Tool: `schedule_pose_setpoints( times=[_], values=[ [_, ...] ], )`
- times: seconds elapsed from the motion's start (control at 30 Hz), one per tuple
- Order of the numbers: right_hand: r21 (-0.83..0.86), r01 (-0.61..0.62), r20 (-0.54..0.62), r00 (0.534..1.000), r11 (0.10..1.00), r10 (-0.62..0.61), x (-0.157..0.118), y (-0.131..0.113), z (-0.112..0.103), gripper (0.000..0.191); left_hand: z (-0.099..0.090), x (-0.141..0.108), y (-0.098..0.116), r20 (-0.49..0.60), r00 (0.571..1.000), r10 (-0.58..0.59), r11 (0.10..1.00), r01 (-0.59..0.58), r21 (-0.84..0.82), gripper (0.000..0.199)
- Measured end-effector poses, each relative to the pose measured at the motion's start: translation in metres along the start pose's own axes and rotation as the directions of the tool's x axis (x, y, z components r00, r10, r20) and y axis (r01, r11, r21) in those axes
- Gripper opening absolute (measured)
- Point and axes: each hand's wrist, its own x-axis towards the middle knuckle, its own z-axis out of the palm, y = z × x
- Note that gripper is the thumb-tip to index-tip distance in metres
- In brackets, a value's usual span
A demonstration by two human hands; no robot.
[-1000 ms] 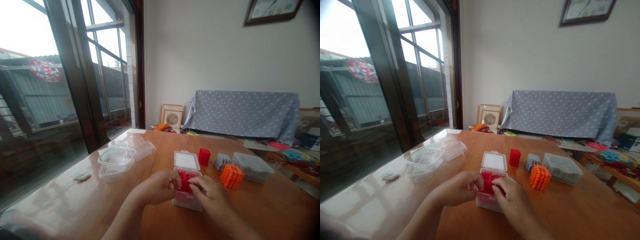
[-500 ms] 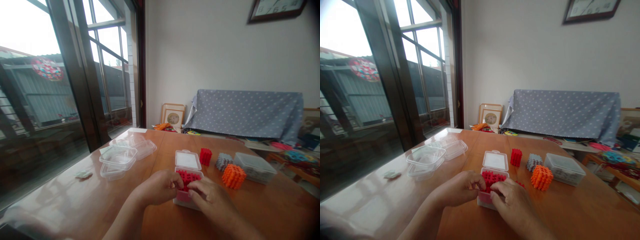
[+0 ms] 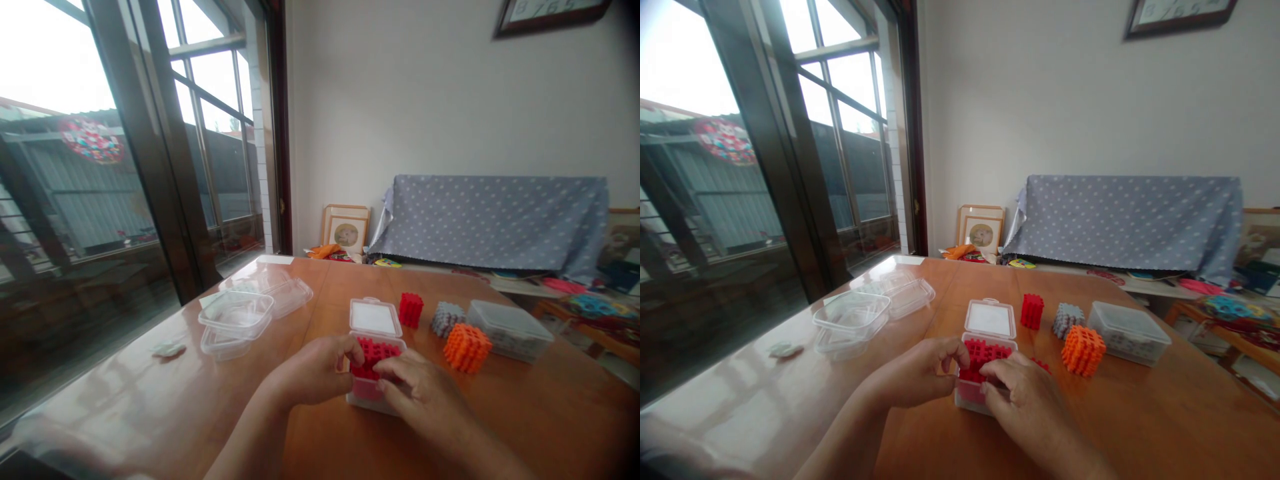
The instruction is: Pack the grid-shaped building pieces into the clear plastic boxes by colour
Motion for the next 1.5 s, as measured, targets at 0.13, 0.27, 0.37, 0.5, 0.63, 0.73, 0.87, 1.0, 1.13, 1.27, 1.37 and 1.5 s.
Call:
schedule_pose_setpoints(
  times=[0.13, 0.27, 0.37, 0.5, 0.63, 0.73, 0.87, 1.0, 1.13, 1.27, 1.37, 1.5],
  values=[
    [0.018, -0.021, -0.008, 1.000, 1.000, 0.021, 0.000, 0.000, -0.001, 0.024, 0.003, 0.000, -0.004, 0.013, 1.000, -0.021, 1.000, 0.021, -0.003, 0.021],
    [0.035, -0.043, -0.004, 0.999, 0.998, 0.043, -0.001, 0.001, -0.001, 0.023, 0.004, 0.001, -0.007, 0.031, 0.999, -0.028, 1.000, 0.028, -0.004, 0.020],
    [0.029, -0.041, -0.003, 0.999, 0.999, 0.041, -0.002, 0.000, -0.001, 0.019, 0.005, 0.001, -0.007, 0.026, 0.999, -0.023, 1.000, 0.023, 0.011, 0.020],
    [0.018, -0.033, -0.002, 0.999, 0.999, 0.033, -0.002, -0.003, 0.000, 0.014, 0.006, 0.002, -0.007, 0.013, 1.000, -0.024, 0.999, 0.023, 0.041, 0.021],
    [-0.012, -0.046, 0.004, 0.999, 0.999, 0.046, -0.002, -0.005, -0.001, 0.008, 0.006, 0.002, -0.007, 0.017, 1.000, -0.001, 0.999, 0.000, 0.048, 0.022],
    [-0.026, -0.045, 0.015, 0.999, 0.999, 0.046, -0.001, -0.005, -0.003, 0.007, 0.006, 0.003, -0.007, 0.028, 0.999, 0.022, 0.999, -0.023, 0.043, 0.021],
    [-0.020, -0.051, 0.009, 0.999, 0.999, 0.051, -0.002, -0.004, -0.004, 0.005, 0.007, 0.004, -0.009, 0.042, 0.999, 0.006, 1.000, -0.007, 0.019, 0.022],
    [-0.022, -0.061, 0.012, 0.998, 0.998, 0.061, -0.003, -0.003, -0.004, 0.006, 0.007, 0.003, -0.010, 0.026, 1.000, -0.014, 1.000, 0.014, 0.013, 0.022],
    [-0.047, -0.036, 0.023, 0.999, 0.998, 0.037, -0.002, -0.003, -0.004, 0.010, 0.006, 0.003, -0.009, 0.033, 0.999, -0.021, 1.000, 0.021, 0.005, 0.017],
    [-0.047, -0.026, 0.033, 0.999, 0.999, 0.028, -0.002, -0.004, -0.005, 0.011, 0.005, 0.002, -0.009, 0.044, 0.999, -0.024, 1.000, 0.024, 0.001, 0.017],
    [-0.042, -0.025, 0.027, 0.999, 0.999, 0.027, -0.002, -0.003, -0.006, 0.012, 0.005, 0.003, -0.010, 0.052, 0.998, -0.034, 0.999, 0.035, -0.007, 0.016],
    [-0.018, -0.016, 0.034, 0.999, 1.000, 0.017, -0.003, -0.003, -0.005, 0.014, 0.007, 0.003, -0.011, 0.032, 0.999, -0.026, 1.000, 0.026, 0.004, 0.013]
  ],
)
